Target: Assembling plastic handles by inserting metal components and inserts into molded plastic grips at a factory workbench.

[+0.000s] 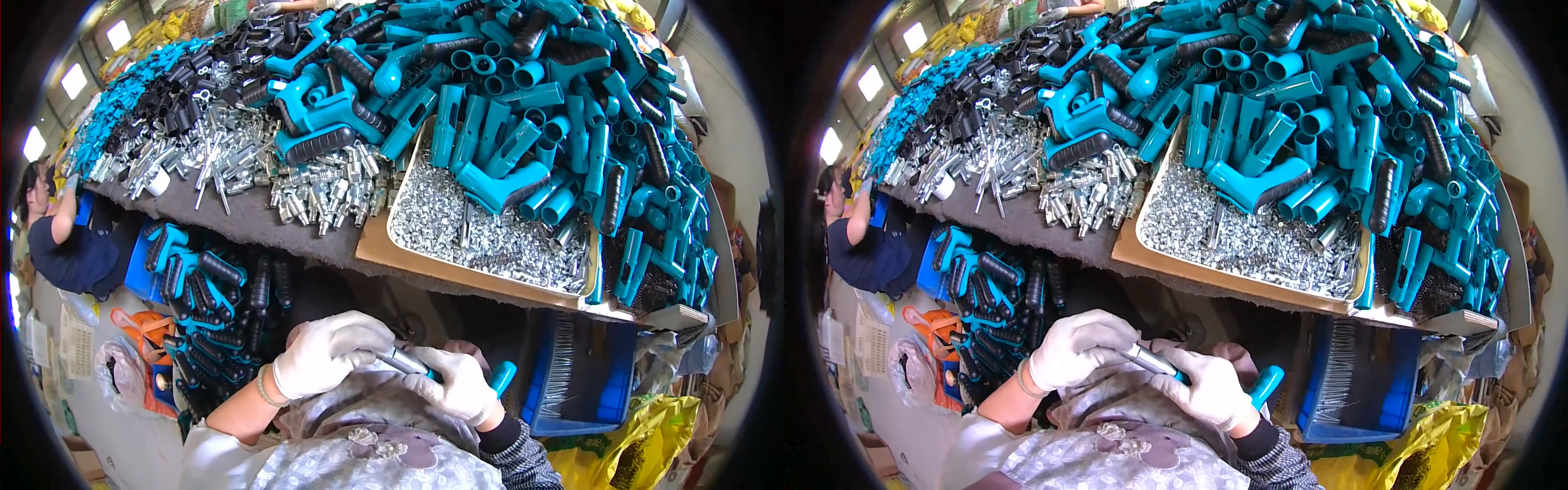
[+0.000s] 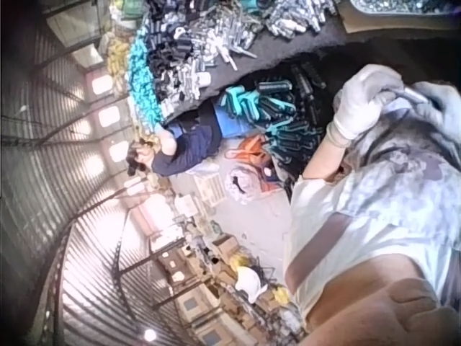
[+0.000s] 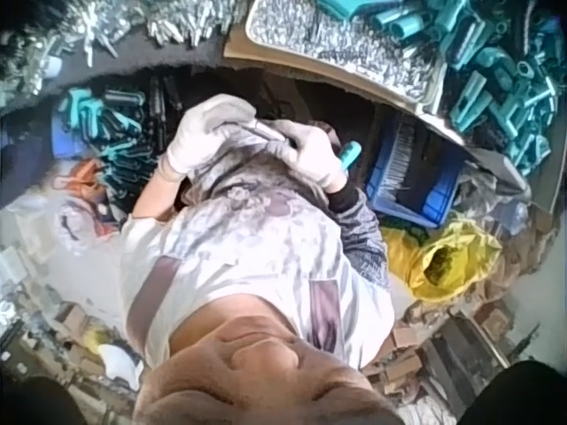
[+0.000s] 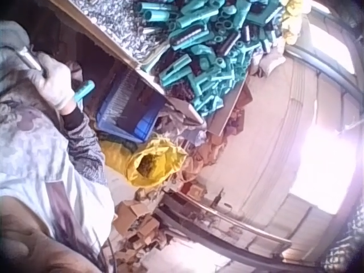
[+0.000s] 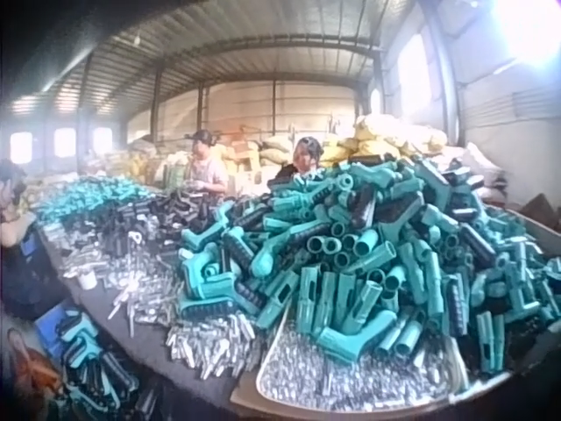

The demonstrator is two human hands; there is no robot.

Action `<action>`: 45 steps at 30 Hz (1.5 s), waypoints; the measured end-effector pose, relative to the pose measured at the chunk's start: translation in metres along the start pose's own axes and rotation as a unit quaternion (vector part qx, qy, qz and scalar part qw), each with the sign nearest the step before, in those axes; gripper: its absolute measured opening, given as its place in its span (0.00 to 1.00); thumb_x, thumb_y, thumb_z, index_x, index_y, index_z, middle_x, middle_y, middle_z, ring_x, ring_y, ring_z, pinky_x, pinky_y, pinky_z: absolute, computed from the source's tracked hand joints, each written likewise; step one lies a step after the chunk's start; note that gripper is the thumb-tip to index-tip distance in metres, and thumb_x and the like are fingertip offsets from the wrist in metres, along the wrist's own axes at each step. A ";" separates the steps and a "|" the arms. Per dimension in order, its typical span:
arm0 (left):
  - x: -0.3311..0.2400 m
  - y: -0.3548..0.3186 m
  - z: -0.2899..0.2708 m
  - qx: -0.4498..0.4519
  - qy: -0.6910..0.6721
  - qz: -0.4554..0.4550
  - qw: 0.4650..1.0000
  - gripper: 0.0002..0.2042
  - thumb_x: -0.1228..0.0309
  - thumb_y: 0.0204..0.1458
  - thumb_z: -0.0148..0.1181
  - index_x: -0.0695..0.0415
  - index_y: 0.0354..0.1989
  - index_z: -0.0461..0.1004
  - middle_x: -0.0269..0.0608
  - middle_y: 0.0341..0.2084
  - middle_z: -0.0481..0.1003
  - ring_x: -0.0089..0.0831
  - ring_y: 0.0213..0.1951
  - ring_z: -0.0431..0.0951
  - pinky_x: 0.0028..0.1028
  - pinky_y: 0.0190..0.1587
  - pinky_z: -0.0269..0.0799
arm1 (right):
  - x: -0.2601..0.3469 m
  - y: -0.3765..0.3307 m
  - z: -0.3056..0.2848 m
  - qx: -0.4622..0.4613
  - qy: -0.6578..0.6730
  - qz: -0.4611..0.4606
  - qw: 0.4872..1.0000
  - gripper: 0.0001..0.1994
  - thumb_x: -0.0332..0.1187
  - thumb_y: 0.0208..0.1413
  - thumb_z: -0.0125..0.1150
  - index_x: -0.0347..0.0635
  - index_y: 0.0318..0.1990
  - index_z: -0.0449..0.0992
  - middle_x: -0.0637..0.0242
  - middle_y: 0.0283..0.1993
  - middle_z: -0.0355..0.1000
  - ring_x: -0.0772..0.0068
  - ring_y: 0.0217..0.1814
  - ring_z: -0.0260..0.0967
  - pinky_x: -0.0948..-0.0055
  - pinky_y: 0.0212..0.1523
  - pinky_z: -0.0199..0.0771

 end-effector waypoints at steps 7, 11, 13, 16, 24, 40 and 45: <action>0.035 -0.017 0.007 -0.107 0.052 -0.195 0.973 0.08 0.72 0.53 0.66 0.60 0.39 0.79 0.45 0.32 0.80 0.37 0.35 0.83 0.31 0.36 0.76 | 0.018 0.001 0.007 -0.132 -0.292 -0.036 0.947 0.21 0.44 0.52 0.68 0.46 0.52 0.78 0.60 0.28 0.73 0.57 0.28 0.75 0.62 0.31 0.75; 0.026 -0.014 0.010 -0.067 0.013 -0.209 0.976 0.05 0.74 0.54 0.63 0.61 0.37 0.78 0.44 0.31 0.80 0.38 0.35 0.82 0.32 0.38 0.75 | 0.014 -0.005 0.007 -0.121 -0.265 -0.020 0.956 0.21 0.44 0.51 0.69 0.44 0.50 0.79 0.59 0.30 0.75 0.57 0.31 0.76 0.62 0.34 0.76; 0.011 -0.010 0.012 0.014 0.054 -0.039 0.998 0.06 0.77 0.53 0.61 0.59 0.38 0.78 0.40 0.37 0.79 0.41 0.39 0.79 0.34 0.45 0.75 | 0.003 -0.007 0.002 -0.047 -0.080 0.000 0.996 0.21 0.45 0.53 0.69 0.44 0.50 0.80 0.56 0.38 0.79 0.53 0.38 0.79 0.60 0.40 0.78; -0.018 -0.010 0.010 0.064 0.109 0.120 0.985 0.14 0.75 0.46 0.66 0.57 0.43 0.79 0.36 0.42 0.77 0.41 0.41 0.78 0.35 0.46 0.75 | 0.003 -0.014 0.003 -0.012 0.016 -0.044 0.999 0.22 0.45 0.53 0.69 0.44 0.52 0.79 0.54 0.38 0.80 0.50 0.38 0.79 0.59 0.39 0.78; 0.002 -0.033 0.015 0.011 0.093 -0.104 0.990 0.09 0.71 0.55 0.63 0.56 0.43 0.80 0.39 0.34 0.80 0.41 0.38 0.82 0.31 0.40 0.78 | 0.013 -0.013 0.008 -0.018 -0.142 -0.042 0.989 0.21 0.47 0.55 0.67 0.43 0.51 0.79 0.53 0.43 0.79 0.51 0.40 0.79 0.60 0.39 0.80; 0.035 -0.056 0.031 0.061 -0.082 -0.383 0.918 0.08 0.73 0.59 0.58 0.63 0.40 0.80 0.34 0.26 0.78 0.22 0.29 0.76 0.27 0.36 0.74 | 0.024 -0.019 0.028 -0.045 -0.387 -0.078 0.918 0.20 0.45 0.50 0.69 0.45 0.46 0.78 0.59 0.32 0.75 0.59 0.32 0.77 0.63 0.33 0.76; -0.045 -0.046 0.035 0.101 0.127 0.100 0.982 0.09 0.68 0.52 0.64 0.58 0.39 0.81 0.47 0.37 0.78 0.47 0.41 0.80 0.39 0.47 0.77 | 0.011 -0.032 0.014 0.154 0.060 -0.068 0.984 0.23 0.43 0.54 0.70 0.35 0.51 0.79 0.48 0.46 0.79 0.52 0.46 0.80 0.63 0.48 0.78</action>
Point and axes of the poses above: each hand's wrist, its own y-axis towards the middle knuckle, its own z-axis out of the palm, x = y × z, the point moved 7 cm from there along y, towards the middle knuckle
